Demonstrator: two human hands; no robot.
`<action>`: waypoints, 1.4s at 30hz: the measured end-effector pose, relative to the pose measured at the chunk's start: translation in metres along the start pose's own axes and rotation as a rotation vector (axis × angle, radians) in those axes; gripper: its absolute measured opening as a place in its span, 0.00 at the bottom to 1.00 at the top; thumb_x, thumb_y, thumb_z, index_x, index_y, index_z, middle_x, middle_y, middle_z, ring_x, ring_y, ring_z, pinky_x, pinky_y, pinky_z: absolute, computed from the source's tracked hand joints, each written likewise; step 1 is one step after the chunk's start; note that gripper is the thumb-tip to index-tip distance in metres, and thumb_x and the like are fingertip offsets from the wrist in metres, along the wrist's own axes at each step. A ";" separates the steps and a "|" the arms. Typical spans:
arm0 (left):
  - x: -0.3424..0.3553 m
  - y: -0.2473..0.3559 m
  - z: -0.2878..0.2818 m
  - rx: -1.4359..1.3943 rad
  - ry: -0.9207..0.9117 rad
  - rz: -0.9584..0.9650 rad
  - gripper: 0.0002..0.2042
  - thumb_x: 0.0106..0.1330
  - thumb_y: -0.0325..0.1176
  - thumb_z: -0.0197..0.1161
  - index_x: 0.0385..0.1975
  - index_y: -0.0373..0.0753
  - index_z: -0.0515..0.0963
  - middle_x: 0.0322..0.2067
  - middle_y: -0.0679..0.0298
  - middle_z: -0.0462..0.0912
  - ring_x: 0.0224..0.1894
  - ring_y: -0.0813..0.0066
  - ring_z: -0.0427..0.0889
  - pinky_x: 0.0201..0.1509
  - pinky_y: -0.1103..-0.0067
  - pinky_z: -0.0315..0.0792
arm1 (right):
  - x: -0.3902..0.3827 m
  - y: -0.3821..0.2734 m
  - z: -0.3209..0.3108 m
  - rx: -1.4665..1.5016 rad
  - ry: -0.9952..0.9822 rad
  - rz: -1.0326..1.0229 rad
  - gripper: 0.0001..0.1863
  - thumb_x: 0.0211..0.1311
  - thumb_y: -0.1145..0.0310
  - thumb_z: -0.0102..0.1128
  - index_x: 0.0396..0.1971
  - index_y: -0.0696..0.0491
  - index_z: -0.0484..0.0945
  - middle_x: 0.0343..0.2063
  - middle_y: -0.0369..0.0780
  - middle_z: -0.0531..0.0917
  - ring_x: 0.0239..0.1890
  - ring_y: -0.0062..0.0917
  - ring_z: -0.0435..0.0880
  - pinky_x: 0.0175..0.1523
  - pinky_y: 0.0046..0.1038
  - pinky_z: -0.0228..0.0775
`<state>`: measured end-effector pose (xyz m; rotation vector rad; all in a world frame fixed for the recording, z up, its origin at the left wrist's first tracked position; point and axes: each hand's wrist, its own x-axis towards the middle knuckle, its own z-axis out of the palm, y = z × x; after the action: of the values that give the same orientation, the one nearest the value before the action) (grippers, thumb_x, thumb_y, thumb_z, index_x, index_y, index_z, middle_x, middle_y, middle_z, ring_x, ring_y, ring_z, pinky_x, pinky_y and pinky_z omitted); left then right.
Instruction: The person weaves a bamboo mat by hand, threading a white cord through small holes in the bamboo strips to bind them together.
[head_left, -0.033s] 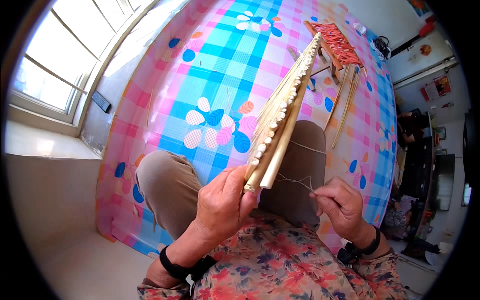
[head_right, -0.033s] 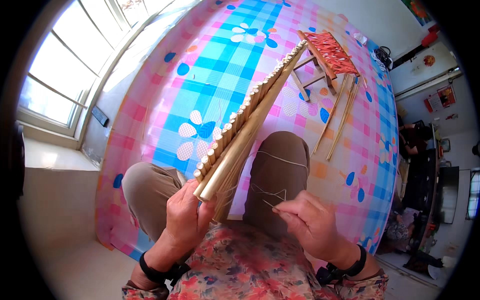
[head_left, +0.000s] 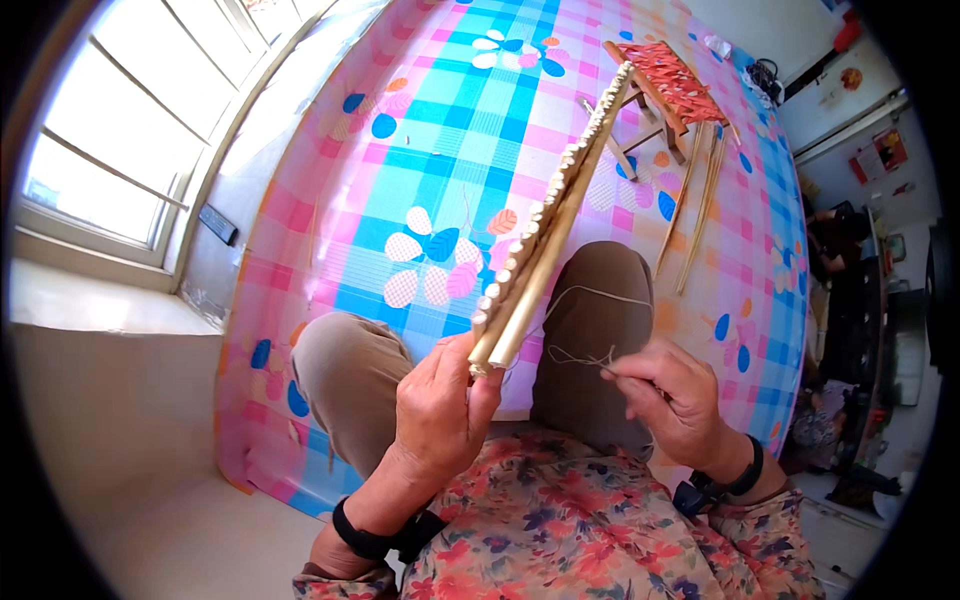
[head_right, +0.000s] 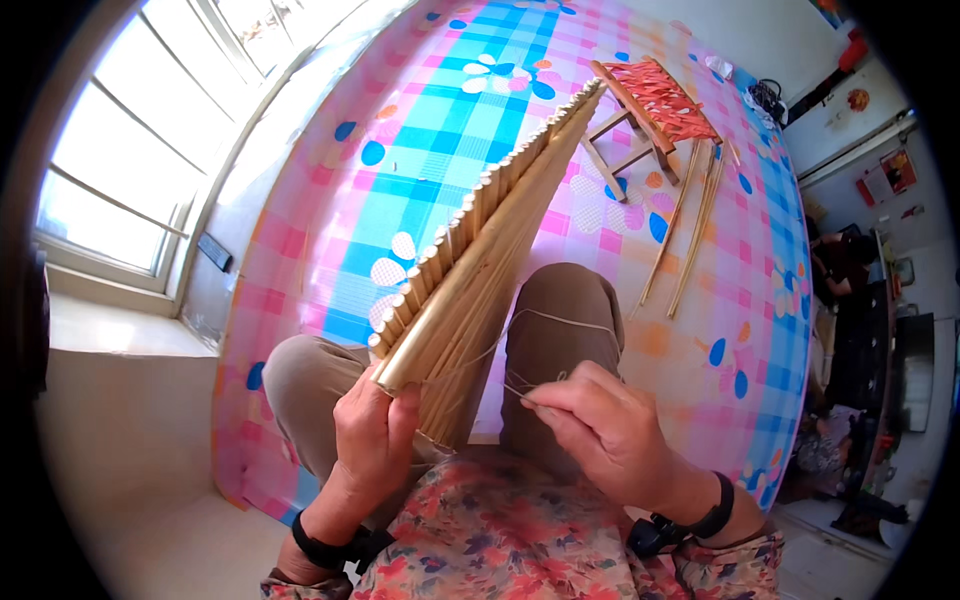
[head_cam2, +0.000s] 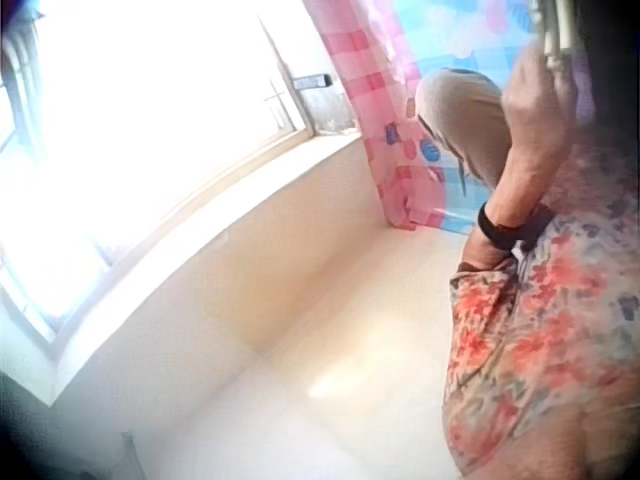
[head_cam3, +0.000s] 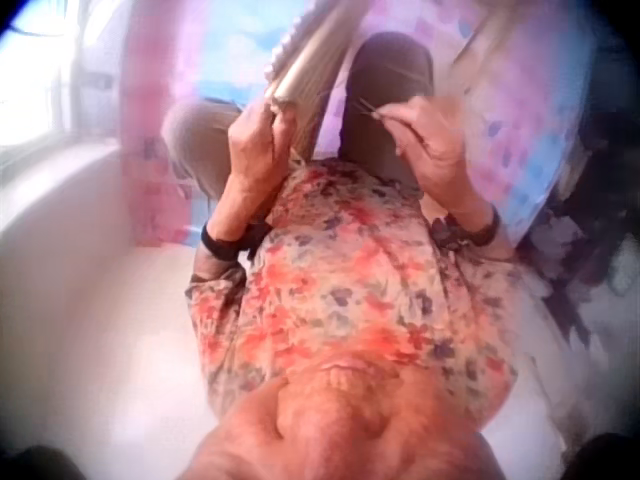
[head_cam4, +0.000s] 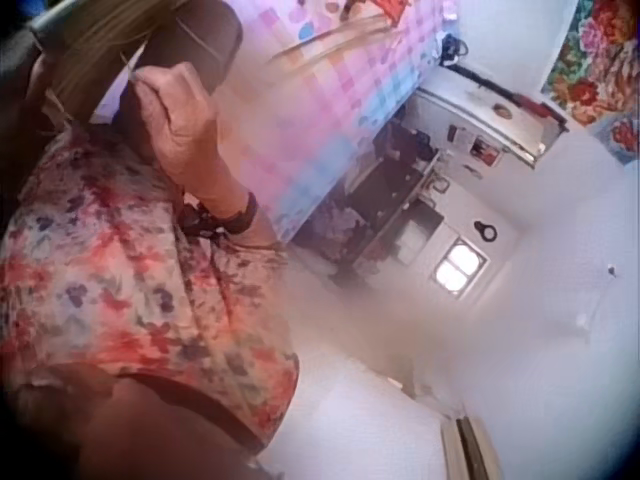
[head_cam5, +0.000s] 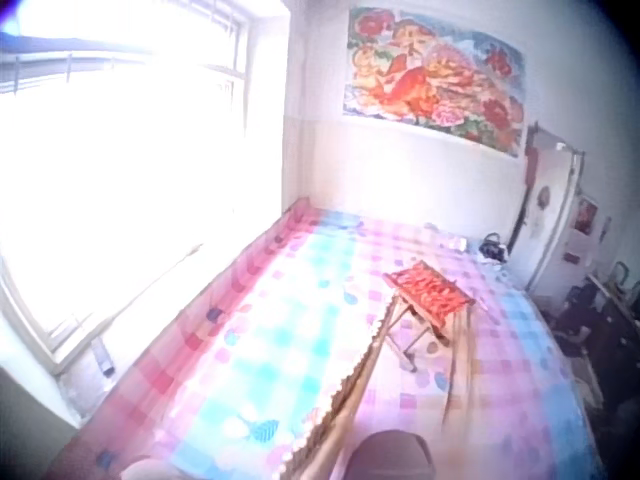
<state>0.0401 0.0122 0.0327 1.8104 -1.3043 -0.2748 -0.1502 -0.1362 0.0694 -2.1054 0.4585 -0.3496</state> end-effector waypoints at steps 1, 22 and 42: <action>-0.004 0.000 -0.004 -0.004 0.022 -0.092 0.12 0.61 0.27 0.55 0.43 0.29 0.72 0.32 0.48 0.77 0.30 0.52 0.77 0.34 0.68 0.72 | 0.014 -0.001 0.008 0.085 -0.002 -0.072 0.08 0.58 0.75 0.58 0.39 0.58 0.77 0.27 0.43 0.74 0.24 0.32 0.75 0.29 0.30 0.68; -0.032 -0.022 -0.022 -0.123 0.158 -0.428 0.27 0.73 0.51 0.43 0.43 0.26 0.74 0.36 0.65 0.77 0.36 0.81 0.71 0.37 0.83 0.64 | 0.072 0.024 0.091 0.301 0.046 -0.356 0.12 0.54 0.74 0.57 0.41 0.57 0.77 0.27 0.42 0.75 0.30 0.36 0.79 0.34 0.32 0.74; -0.032 -0.033 -0.016 -0.134 0.313 -0.402 0.27 0.72 0.51 0.42 0.31 0.27 0.72 0.25 0.64 0.72 0.30 0.77 0.67 0.31 0.77 0.60 | 0.080 0.023 0.101 0.325 0.078 -0.375 0.12 0.59 0.73 0.59 0.43 0.54 0.78 0.26 0.42 0.74 0.28 0.37 0.80 0.31 0.32 0.74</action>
<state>0.0580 0.0507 0.0086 1.8993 -0.6865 -0.2745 -0.0415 -0.1093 0.0020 -1.8544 0.0397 -0.6775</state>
